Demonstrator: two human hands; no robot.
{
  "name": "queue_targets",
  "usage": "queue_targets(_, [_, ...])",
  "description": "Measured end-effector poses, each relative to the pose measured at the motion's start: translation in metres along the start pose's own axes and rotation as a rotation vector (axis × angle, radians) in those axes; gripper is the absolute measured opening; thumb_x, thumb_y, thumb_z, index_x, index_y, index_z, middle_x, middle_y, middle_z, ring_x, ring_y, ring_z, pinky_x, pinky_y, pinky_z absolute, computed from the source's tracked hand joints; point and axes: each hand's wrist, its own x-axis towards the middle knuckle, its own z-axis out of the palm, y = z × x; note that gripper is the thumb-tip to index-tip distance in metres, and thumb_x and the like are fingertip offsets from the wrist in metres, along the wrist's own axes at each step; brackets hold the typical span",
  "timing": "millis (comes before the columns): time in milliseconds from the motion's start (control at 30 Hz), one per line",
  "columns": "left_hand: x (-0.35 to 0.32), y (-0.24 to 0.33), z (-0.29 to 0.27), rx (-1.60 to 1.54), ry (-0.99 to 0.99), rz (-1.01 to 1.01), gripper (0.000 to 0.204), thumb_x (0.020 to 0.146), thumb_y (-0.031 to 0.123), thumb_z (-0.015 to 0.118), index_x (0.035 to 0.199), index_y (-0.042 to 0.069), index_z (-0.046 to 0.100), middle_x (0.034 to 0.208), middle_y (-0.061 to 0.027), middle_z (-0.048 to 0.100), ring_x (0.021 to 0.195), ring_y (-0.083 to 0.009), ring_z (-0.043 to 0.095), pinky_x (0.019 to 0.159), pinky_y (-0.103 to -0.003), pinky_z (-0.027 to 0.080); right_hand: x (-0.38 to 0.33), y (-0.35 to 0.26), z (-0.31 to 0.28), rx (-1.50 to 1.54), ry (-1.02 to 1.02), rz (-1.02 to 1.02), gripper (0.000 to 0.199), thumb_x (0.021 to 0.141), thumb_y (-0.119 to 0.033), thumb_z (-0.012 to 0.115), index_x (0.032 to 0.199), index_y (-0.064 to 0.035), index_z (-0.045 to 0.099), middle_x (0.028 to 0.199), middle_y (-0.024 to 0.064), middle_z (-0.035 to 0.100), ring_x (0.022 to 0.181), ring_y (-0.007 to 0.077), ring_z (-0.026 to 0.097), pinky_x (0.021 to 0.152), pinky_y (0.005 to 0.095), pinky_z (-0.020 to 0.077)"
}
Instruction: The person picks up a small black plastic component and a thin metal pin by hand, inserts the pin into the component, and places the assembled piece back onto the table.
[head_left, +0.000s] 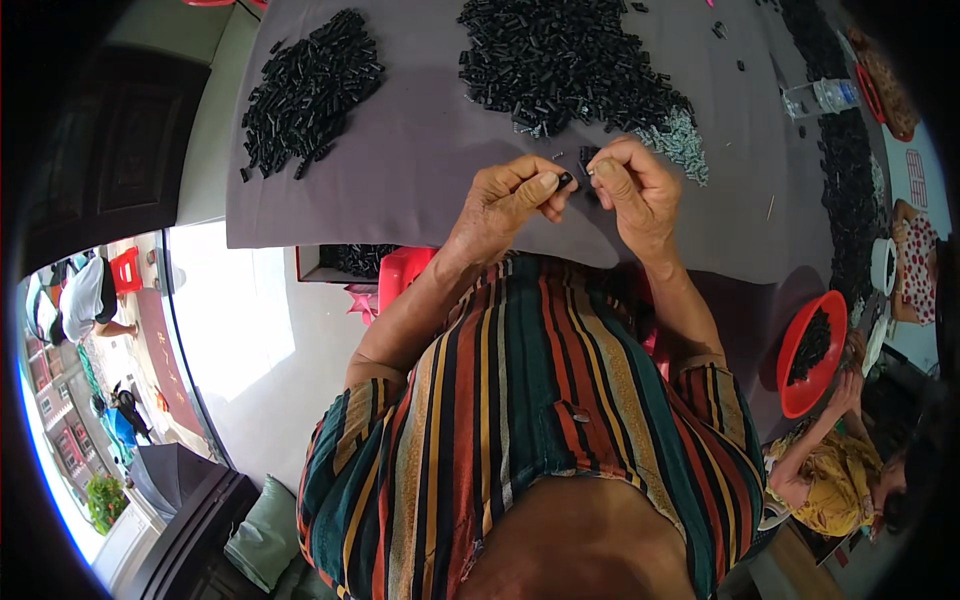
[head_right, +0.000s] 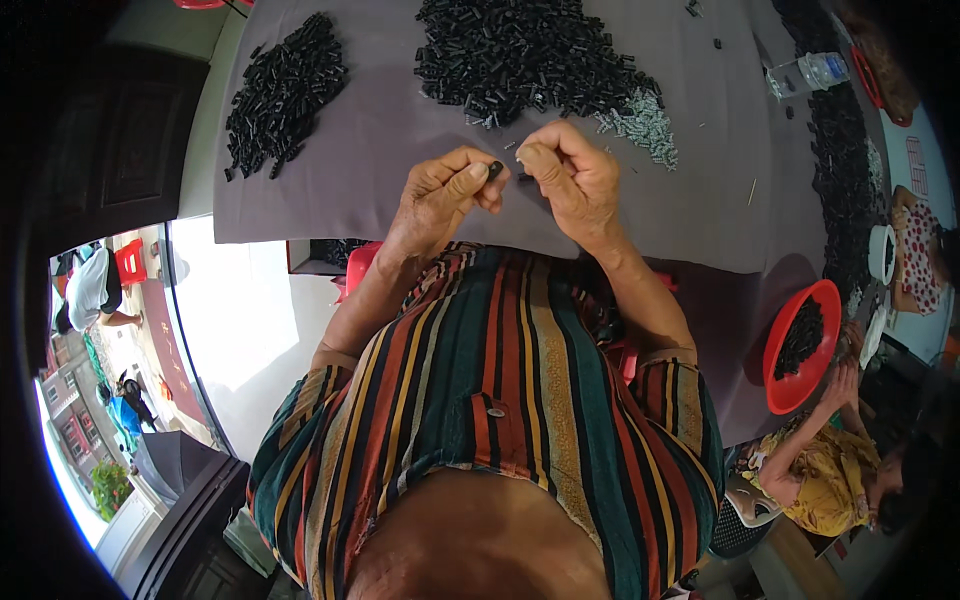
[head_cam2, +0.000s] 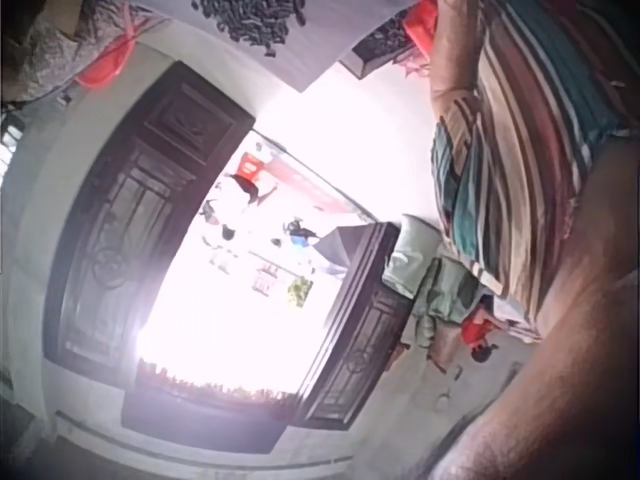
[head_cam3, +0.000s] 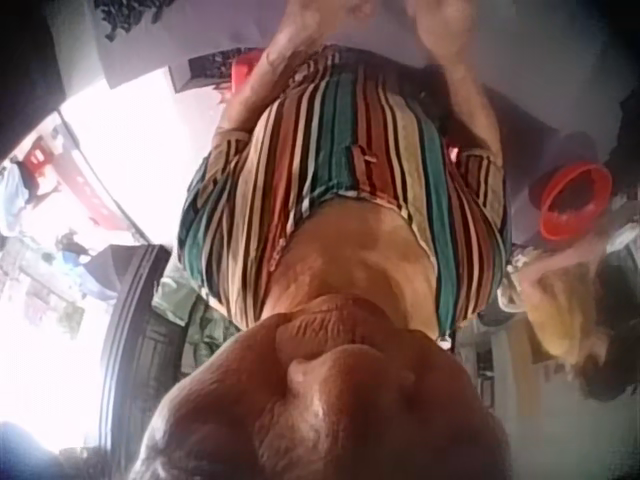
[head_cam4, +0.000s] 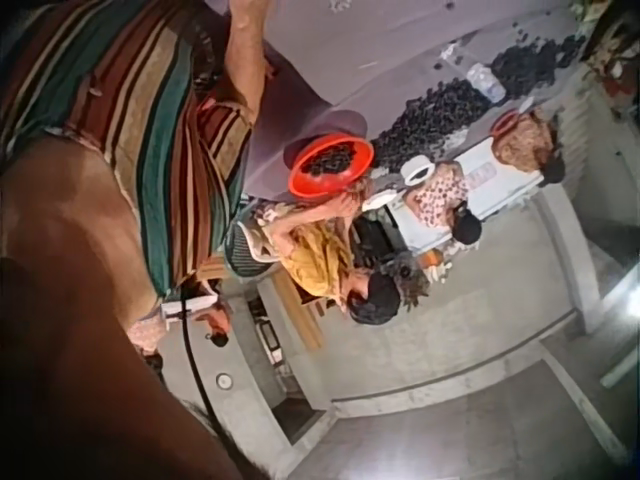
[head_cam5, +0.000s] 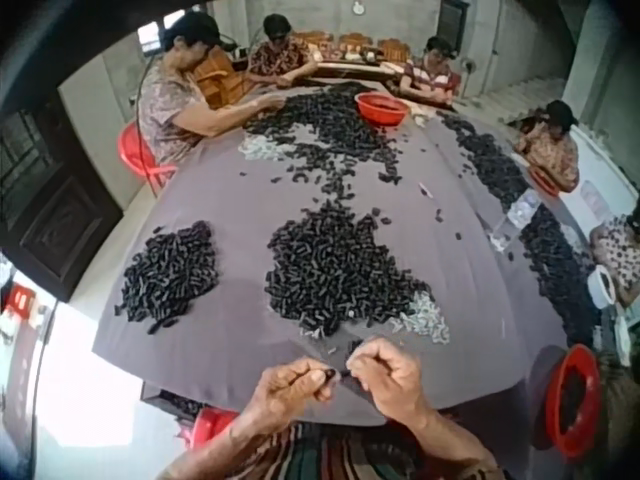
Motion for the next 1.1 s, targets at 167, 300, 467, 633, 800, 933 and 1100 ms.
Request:
queue_targets(167, [0.001, -0.004, 0.001, 0.024, 0.031, -0.024, 0.022, 0.091, 0.017, 0.050, 0.092, -0.003, 0.060, 0.072, -0.0037, 0.056, 0.067, -0.0102, 0.052, 0.064, -0.024, 0.045, 0.001, 0.004, 0.007, -0.234, -0.069, -0.111, 0.011, 0.083, -0.009, 0.060, 0.078, -0.0006, 0.056, 0.068, 0.0015, 0.054, 0.055, 0.0066, 0.047, 0.049, 0.0213, 0.0380])
queue_targets(300, [-0.001, -0.008, -0.001, 0.116, 0.036, -0.057, 0.021, 0.091, 0.017, 0.050, 0.092, -0.002, 0.060, 0.071, -0.0033, 0.055, 0.066, -0.0105, 0.051, 0.063, -0.024, 0.044, 0.001, 0.002, 0.002, -0.370, -0.126, -0.091, 0.012, 0.085, -0.010, 0.059, 0.079, 0.0000, 0.056, 0.069, 0.0038, 0.054, 0.060, 0.0085, 0.052, 0.053, 0.0218, 0.0399])
queue_targets(467, [-0.005, -0.015, -0.001, 0.102, 0.051, -0.081, 0.020, 0.091, 0.017, 0.051, 0.094, -0.001, 0.060, 0.071, -0.0027, 0.054, 0.066, -0.0108, 0.051, 0.062, -0.025, 0.044, -0.002, 0.006, 0.002, -0.442, -0.139, -0.087, 0.010, 0.082, -0.007, 0.060, 0.078, 0.0002, 0.055, 0.069, 0.0054, 0.053, 0.060, 0.0112, 0.052, 0.053, 0.0230, 0.0400])
queue_targets(633, [-0.004, -0.021, 0.000, 0.065, 0.140, -0.044, 0.014, 0.088, 0.011, 0.056, 0.089, -0.002, 0.060, 0.070, -0.0034, 0.056, 0.062, -0.0089, 0.053, 0.058, -0.022, 0.046, -0.005, 0.006, 0.008, -0.490, -0.122, -0.191, 0.008, 0.081, -0.005, 0.060, 0.078, 0.0000, 0.054, 0.068, 0.0058, 0.052, 0.059, 0.0141, 0.050, 0.052, 0.0260, 0.0401])
queue_targets(800, [-0.003, -0.020, 0.000, 0.018, 0.155, -0.078, 0.012, 0.086, 0.010, 0.058, 0.090, -0.002, 0.059, 0.072, -0.0037, 0.057, 0.064, -0.0089, 0.054, 0.059, -0.022, 0.047, -0.004, 0.010, 0.013, -0.522, -0.075, -0.272, 0.008, 0.079, -0.003, 0.061, 0.078, -0.0003, 0.054, 0.067, 0.0058, 0.050, 0.056, 0.0157, 0.048, 0.049, 0.0276, 0.0393])
queue_targets(933, [-0.007, -0.018, 0.002, 0.118, 0.152, -0.042, 0.009, 0.084, 0.004, 0.059, 0.090, -0.002, 0.058, 0.075, -0.0033, 0.059, 0.065, -0.0087, 0.055, 0.060, -0.022, 0.047, -0.006, 0.014, 0.014, -0.520, -0.070, -0.282, 0.008, 0.079, -0.003, 0.061, 0.078, -0.0003, 0.054, 0.067, 0.0061, 0.050, 0.056, 0.0160, 0.049, 0.049, 0.0278, 0.0393])
queue_targets(1100, [-0.008, -0.021, 0.003, 0.150, 0.203, -0.016, 0.009, 0.082, 0.002, 0.060, 0.090, -0.002, 0.058, 0.079, -0.0034, 0.060, 0.068, -0.0083, 0.056, 0.062, -0.022, 0.047, -0.009, 0.013, 0.016, -0.527, -0.053, -0.231, 0.008, 0.080, -0.003, 0.061, 0.079, -0.0006, 0.054, 0.068, 0.0064, 0.051, 0.057, 0.0167, 0.050, 0.050, 0.0277, 0.0400])
